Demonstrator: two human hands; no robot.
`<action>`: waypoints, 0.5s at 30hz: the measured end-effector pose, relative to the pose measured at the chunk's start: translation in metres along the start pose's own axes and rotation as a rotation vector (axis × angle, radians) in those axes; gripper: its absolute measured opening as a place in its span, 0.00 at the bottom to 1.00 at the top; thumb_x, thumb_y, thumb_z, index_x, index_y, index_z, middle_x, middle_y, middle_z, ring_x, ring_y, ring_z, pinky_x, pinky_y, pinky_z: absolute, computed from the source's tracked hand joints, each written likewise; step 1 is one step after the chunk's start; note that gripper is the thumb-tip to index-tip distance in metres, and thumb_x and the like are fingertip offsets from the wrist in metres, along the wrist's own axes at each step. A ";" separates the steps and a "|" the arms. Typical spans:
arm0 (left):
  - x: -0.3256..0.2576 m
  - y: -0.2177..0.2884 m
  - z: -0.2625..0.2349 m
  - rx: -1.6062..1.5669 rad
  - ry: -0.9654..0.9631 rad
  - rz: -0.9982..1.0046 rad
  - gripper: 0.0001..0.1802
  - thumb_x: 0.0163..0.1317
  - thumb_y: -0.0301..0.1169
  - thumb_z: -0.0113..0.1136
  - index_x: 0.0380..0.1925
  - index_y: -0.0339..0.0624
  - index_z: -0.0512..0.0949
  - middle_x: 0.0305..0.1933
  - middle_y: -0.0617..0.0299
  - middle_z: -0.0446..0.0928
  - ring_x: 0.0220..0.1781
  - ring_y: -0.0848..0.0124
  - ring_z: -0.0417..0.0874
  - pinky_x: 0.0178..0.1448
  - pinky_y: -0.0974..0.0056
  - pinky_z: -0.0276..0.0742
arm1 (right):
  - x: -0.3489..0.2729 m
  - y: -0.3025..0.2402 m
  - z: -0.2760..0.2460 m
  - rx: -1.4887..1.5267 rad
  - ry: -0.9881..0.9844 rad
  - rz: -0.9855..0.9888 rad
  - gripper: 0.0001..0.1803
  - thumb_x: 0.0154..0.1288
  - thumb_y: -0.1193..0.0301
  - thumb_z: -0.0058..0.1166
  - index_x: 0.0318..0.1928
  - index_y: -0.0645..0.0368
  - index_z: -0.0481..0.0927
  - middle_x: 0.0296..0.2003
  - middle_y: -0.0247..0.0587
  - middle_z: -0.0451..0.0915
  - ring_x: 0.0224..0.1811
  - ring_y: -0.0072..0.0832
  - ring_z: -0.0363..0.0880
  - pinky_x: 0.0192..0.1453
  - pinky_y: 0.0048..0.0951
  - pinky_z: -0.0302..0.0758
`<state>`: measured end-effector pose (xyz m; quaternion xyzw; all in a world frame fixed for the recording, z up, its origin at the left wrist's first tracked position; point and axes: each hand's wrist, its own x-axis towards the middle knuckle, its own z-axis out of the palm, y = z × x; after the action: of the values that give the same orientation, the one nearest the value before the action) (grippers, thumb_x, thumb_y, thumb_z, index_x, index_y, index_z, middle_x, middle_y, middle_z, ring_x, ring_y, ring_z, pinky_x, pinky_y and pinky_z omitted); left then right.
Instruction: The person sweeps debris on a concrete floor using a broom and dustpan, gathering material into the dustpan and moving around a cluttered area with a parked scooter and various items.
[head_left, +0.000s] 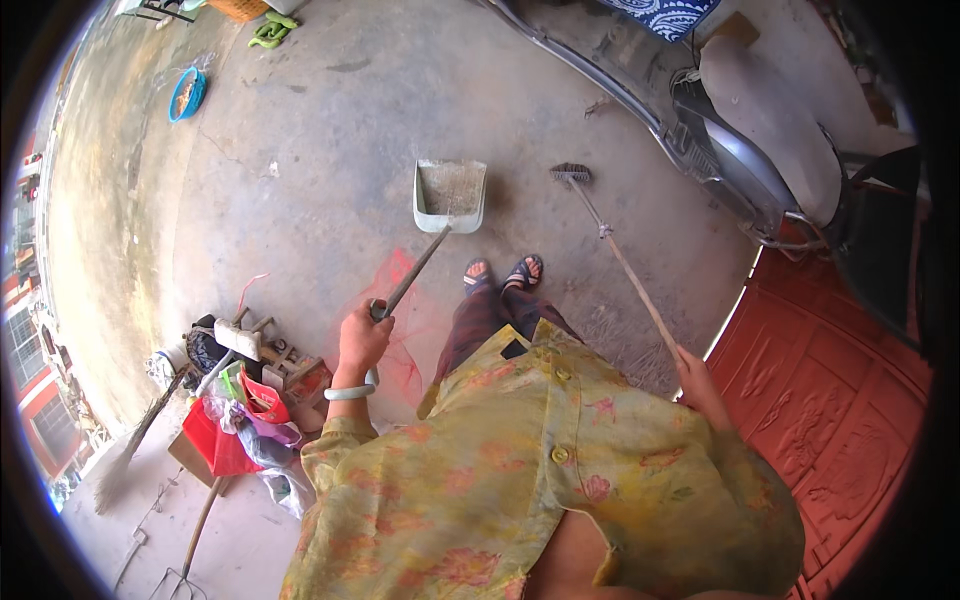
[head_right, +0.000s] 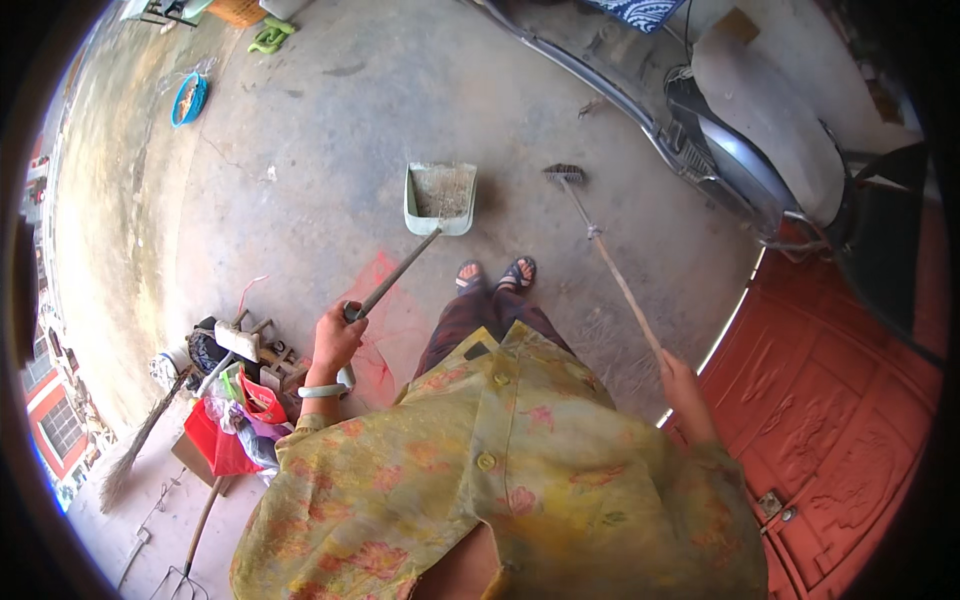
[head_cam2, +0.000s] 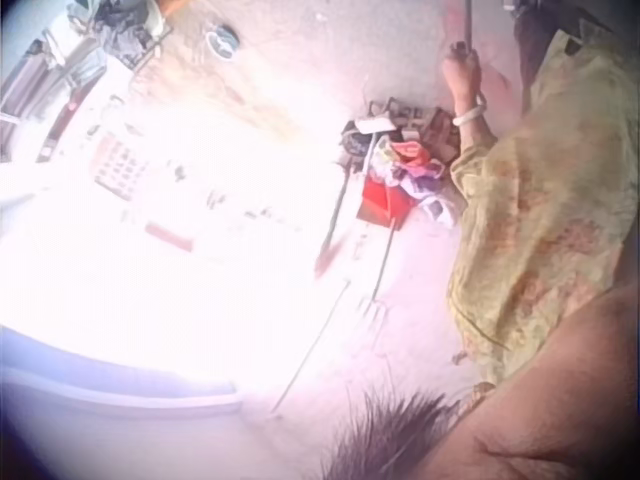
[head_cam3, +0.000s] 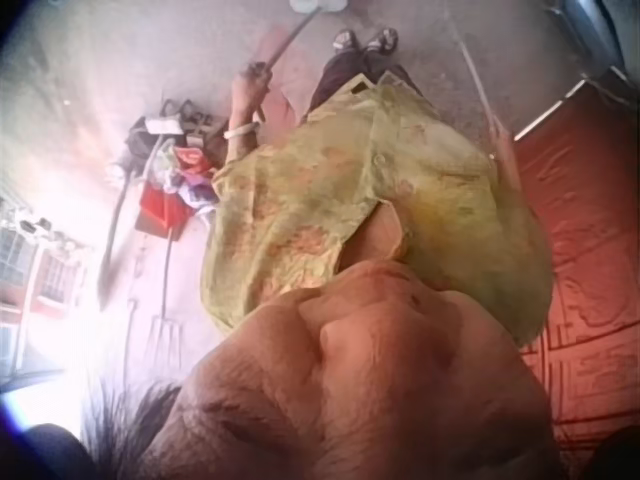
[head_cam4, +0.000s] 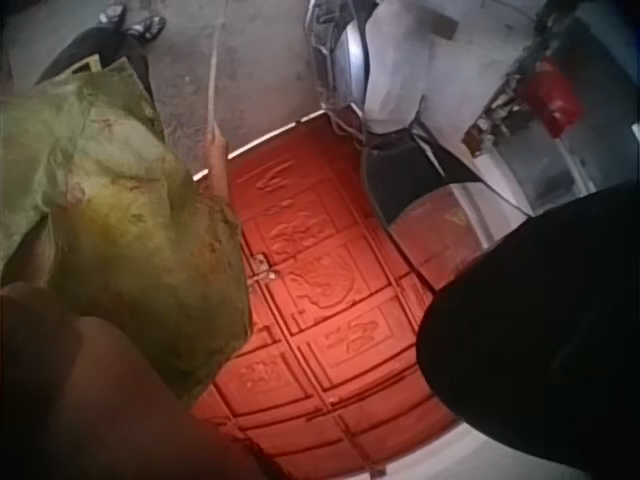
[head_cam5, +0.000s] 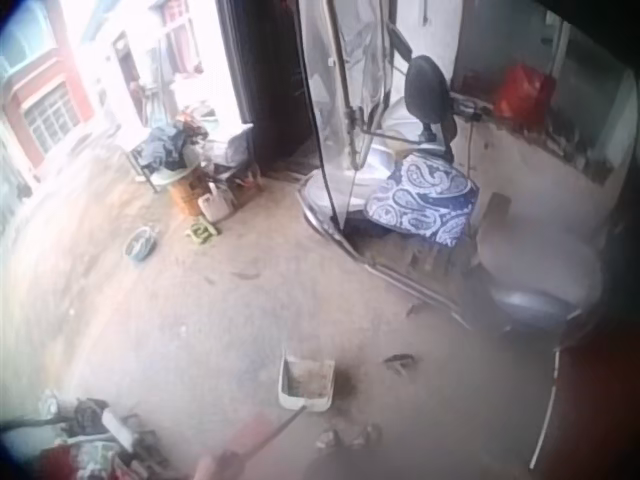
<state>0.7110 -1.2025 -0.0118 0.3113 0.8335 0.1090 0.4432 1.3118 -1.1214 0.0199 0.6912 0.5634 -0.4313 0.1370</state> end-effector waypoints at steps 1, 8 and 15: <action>-0.001 -0.001 0.000 0.027 -0.002 0.008 0.19 0.51 0.34 0.61 0.43 0.38 0.77 0.28 0.48 0.80 0.33 0.53 0.82 0.40 0.56 0.75 | -0.009 -0.003 -0.001 -0.013 0.015 -0.020 0.22 0.67 0.72 0.45 0.62 0.61 0.68 0.47 0.61 0.77 0.51 0.43 0.78 0.54 0.33 0.71; -0.001 -0.019 0.006 0.070 0.001 0.022 0.19 0.51 0.35 0.61 0.43 0.39 0.77 0.31 0.46 0.80 0.37 0.50 0.82 0.43 0.54 0.76 | 0.132 -0.126 0.030 -0.079 0.125 -0.250 0.20 0.71 0.64 0.42 0.61 0.50 0.70 0.50 0.58 0.75 0.56 0.52 0.71 0.56 0.41 0.70; -0.017 -0.021 -0.002 0.073 0.019 0.006 0.17 0.52 0.32 0.60 0.42 0.38 0.77 0.26 0.50 0.79 0.30 0.57 0.81 0.36 0.59 0.76 | 0.274 -0.248 0.075 -0.269 -0.004 -0.236 0.24 0.70 0.63 0.40 0.66 0.39 0.63 0.56 0.48 0.73 0.58 0.48 0.70 0.59 0.46 0.68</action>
<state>0.7076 -1.2288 -0.0089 0.3289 0.8401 0.0828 0.4233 1.0539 -0.9097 -0.1565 0.5951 0.6928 -0.3665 0.1776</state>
